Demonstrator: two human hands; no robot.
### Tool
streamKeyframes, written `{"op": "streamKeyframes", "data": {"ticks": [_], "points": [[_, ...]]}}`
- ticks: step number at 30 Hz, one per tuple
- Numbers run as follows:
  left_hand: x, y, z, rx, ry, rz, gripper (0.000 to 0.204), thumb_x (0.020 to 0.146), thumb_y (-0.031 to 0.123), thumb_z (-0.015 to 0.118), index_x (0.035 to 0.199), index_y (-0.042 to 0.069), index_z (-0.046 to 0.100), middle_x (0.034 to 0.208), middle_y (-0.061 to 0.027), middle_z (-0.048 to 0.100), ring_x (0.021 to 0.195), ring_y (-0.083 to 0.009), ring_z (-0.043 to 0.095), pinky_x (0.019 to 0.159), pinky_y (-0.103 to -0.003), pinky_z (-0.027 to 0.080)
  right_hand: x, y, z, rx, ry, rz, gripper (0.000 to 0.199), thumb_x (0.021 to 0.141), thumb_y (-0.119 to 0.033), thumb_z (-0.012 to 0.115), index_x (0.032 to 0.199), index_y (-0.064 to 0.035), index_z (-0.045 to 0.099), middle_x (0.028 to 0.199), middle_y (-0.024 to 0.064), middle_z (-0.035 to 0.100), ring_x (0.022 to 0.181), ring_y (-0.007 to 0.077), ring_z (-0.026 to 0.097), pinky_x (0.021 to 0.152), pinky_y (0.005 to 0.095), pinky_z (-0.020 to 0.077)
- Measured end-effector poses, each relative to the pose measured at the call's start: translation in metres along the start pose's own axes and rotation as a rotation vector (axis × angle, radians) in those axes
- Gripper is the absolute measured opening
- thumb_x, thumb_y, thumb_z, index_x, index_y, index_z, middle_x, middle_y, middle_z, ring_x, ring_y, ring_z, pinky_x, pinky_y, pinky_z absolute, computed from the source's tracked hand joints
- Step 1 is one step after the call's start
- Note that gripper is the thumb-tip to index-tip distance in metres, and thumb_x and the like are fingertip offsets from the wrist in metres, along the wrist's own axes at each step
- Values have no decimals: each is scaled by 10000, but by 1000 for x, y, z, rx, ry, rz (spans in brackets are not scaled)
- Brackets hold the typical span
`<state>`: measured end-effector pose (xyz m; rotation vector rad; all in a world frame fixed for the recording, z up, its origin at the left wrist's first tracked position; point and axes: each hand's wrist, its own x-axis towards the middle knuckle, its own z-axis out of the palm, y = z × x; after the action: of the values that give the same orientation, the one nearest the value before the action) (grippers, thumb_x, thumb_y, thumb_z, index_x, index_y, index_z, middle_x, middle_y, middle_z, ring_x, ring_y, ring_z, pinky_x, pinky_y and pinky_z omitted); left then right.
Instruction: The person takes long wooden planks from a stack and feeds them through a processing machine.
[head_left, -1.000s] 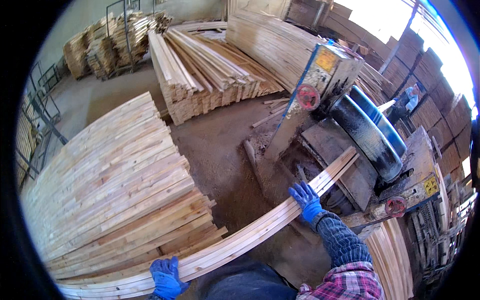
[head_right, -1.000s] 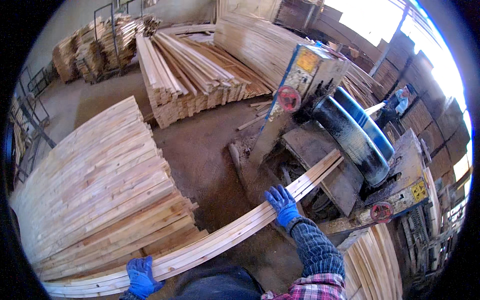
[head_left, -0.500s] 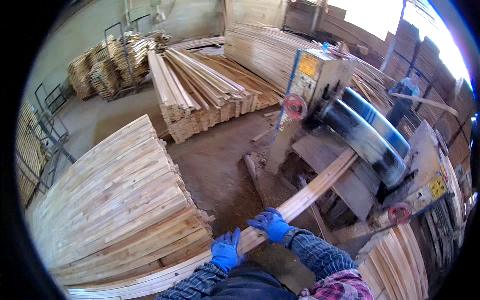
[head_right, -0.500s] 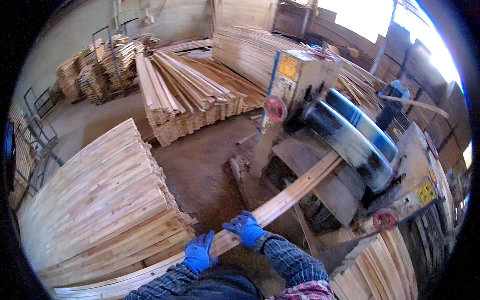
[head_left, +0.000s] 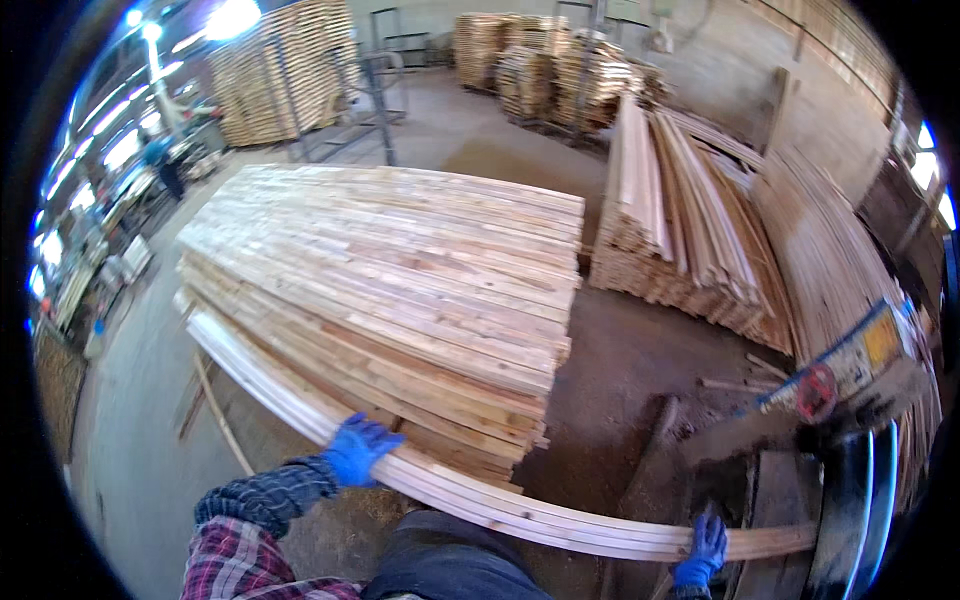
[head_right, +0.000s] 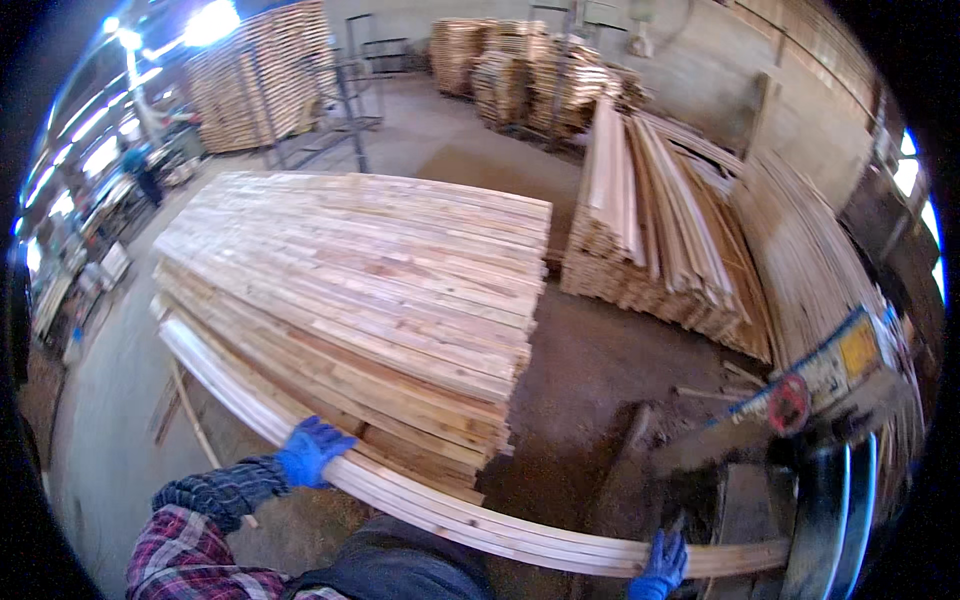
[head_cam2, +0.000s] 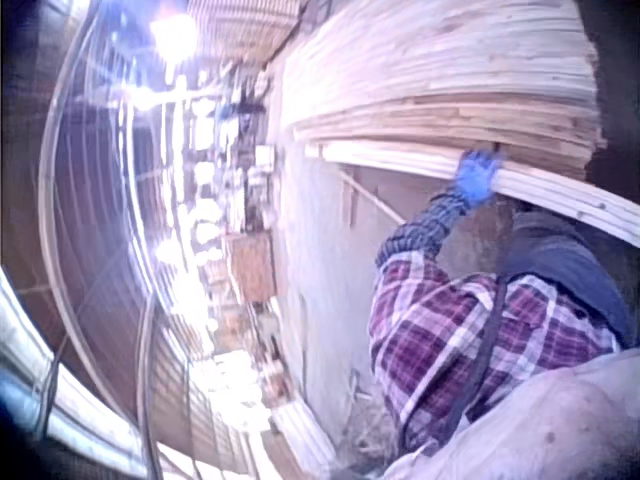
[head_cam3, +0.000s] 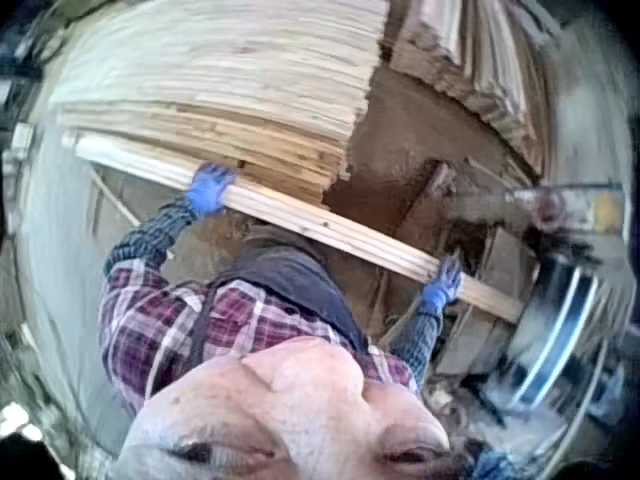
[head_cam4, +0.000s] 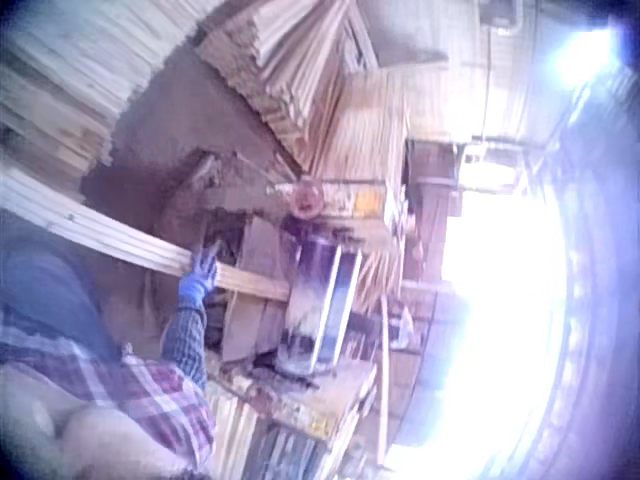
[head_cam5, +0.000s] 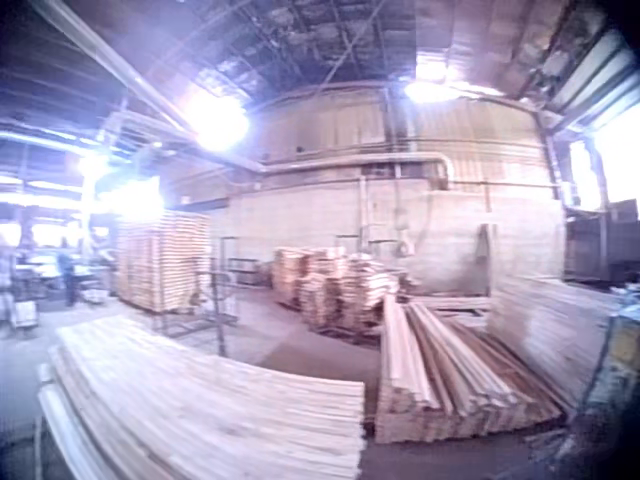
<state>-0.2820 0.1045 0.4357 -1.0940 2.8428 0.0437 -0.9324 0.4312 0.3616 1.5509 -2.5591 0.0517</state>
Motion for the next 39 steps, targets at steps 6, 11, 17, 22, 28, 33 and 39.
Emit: {"op": "streamKeyframes", "data": {"ticks": [6,11,17,22,28,33,39], "points": [[62,81,18,8,-326,-88,832,632,369,752,1413,196,523,1240,-130,608,1171,-318,566,1154,-530,291,27,-117,-36,580,-228,-50,546,891,-286,586,1393,-74,561,1389,179,582,1277,370,542,1119,476,376],[71,142,3,-96,-274,21,962,692,446,706,1542,182,342,1381,-134,557,1300,-328,511,1165,-560,289,45,-265,-59,568,-149,-859,949,505,-359,795,1389,-121,545,1398,207,550,1198,409,571,1034,541,417],[33,110,21,-263,133,20,1095,715,593,688,1604,195,186,1561,-172,381,1445,-350,368,1187,-589,244,47,-283,-64,502,-262,-861,854,560,-273,797,1361,-82,573,1317,237,607,1136,413,619,1002,495,473],[-36,-34,18,-8,16,-130,1117,626,413,792,1585,271,238,1544,-165,409,1436,-357,389,1199,-597,222,51,-217,-50,453,-173,-771,807,669,-333,757,1420,-142,530,1222,157,662,1065,364,641,948,470,502],[-23,-37,31,197,-224,-211,870,698,528,675,1496,314,403,1512,-116,466,1421,-331,399,1206,-599,180,63,-150,-41,455,-206,-700,866,596,-392,831,1364,-71,590,1125,200,697,971,418,663,876,487,542],[8,35,59,146,63,-192,521,800,395,573,1311,295,593,1296,-107,595,1267,-316,533,1190,-573,247,84,-199,-39,848,-538,-375,664,700,-178,766,1324,-26,595,1239,234,656,1114,376,653,985,452,510],[22,77,14,-185,-113,95,894,695,495,730,1491,217,431,1246,-126,618,1192,-332,576,1147,-553,319,107,-310,-46,727,-597,-593,574,801,-157,757,1332,-15,592,1233,218,669,1155,367,639,999,428,503]]}}
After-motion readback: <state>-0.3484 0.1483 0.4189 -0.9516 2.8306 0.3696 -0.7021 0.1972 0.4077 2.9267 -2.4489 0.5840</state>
